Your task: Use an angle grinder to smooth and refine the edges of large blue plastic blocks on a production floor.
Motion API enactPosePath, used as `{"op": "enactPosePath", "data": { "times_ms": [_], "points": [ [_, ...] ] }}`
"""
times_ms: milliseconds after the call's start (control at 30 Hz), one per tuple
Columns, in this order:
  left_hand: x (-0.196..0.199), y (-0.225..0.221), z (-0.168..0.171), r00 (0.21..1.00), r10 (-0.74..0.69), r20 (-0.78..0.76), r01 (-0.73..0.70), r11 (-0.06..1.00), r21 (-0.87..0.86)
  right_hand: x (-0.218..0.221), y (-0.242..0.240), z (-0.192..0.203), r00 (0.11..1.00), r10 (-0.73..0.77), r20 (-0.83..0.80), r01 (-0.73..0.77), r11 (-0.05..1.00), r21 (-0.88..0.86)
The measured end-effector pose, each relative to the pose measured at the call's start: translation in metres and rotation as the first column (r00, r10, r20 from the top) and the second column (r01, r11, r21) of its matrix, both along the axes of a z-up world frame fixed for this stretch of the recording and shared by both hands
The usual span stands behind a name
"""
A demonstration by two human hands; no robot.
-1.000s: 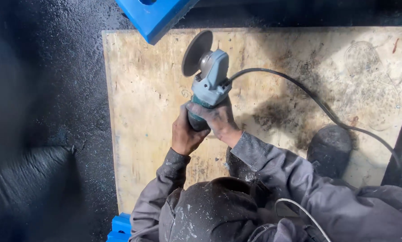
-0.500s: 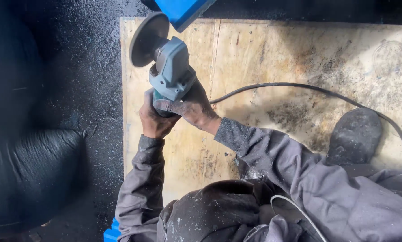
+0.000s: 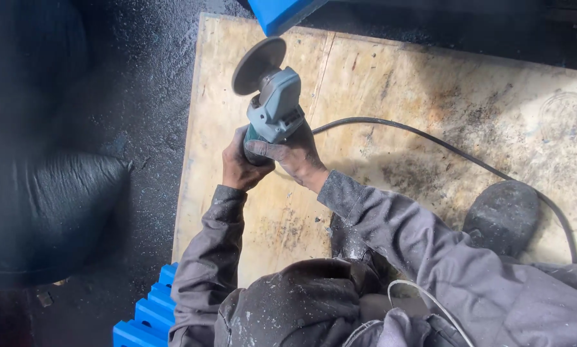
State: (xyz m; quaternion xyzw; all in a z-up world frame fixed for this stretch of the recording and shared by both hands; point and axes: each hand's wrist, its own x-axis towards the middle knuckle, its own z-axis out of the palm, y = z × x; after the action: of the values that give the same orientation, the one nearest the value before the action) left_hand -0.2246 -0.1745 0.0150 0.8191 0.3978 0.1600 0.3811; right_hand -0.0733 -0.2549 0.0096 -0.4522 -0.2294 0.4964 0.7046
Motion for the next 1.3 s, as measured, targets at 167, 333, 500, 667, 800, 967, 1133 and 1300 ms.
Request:
{"op": "enactPosePath", "data": {
  "times_ms": [167,333,500,667,800,967,1133,1300],
  "points": [
    [0.025,0.014,0.009,0.998,-0.061,-0.022,0.062,0.998,0.032,0.02,0.01,-0.009,0.998,0.005,-0.062,-0.003,0.999,0.036],
    [0.061,0.018,0.008,0.992,-0.102,-0.081,0.101,0.995,-0.007,0.044,0.009,-0.022,0.933,-0.035,-0.357,0.046,0.999,0.023],
    [0.016,0.001,-0.016,0.997,-0.036,0.062,0.039,0.998,-0.044,0.016,0.011,-0.011,0.996,-0.064,-0.07,0.072,0.99,0.119],
    [0.012,-0.002,-0.021,0.997,0.045,0.06,-0.041,0.997,-0.07,0.015,0.007,-0.025,0.988,0.072,0.135,-0.079,0.996,0.044],
    [0.027,0.011,-0.026,1.0,0.006,-0.004,-0.006,1.0,-0.002,0.023,0.01,-0.033,0.992,0.002,-0.127,-0.004,1.0,-0.017],
    [0.046,0.013,-0.021,0.997,-0.028,0.069,0.025,0.999,0.039,0.043,0.012,-0.027,0.992,0.055,0.113,-0.055,0.998,-0.005],
    [0.046,-0.002,-0.033,0.997,0.015,0.072,-0.015,1.0,0.004,0.053,0.017,-0.041,0.96,0.124,-0.25,-0.133,0.991,-0.016],
    [0.047,-0.004,-0.038,0.982,0.093,0.164,-0.072,0.989,-0.127,0.052,0.012,-0.033,0.962,0.107,0.25,-0.115,0.993,0.021]
  ]
}}
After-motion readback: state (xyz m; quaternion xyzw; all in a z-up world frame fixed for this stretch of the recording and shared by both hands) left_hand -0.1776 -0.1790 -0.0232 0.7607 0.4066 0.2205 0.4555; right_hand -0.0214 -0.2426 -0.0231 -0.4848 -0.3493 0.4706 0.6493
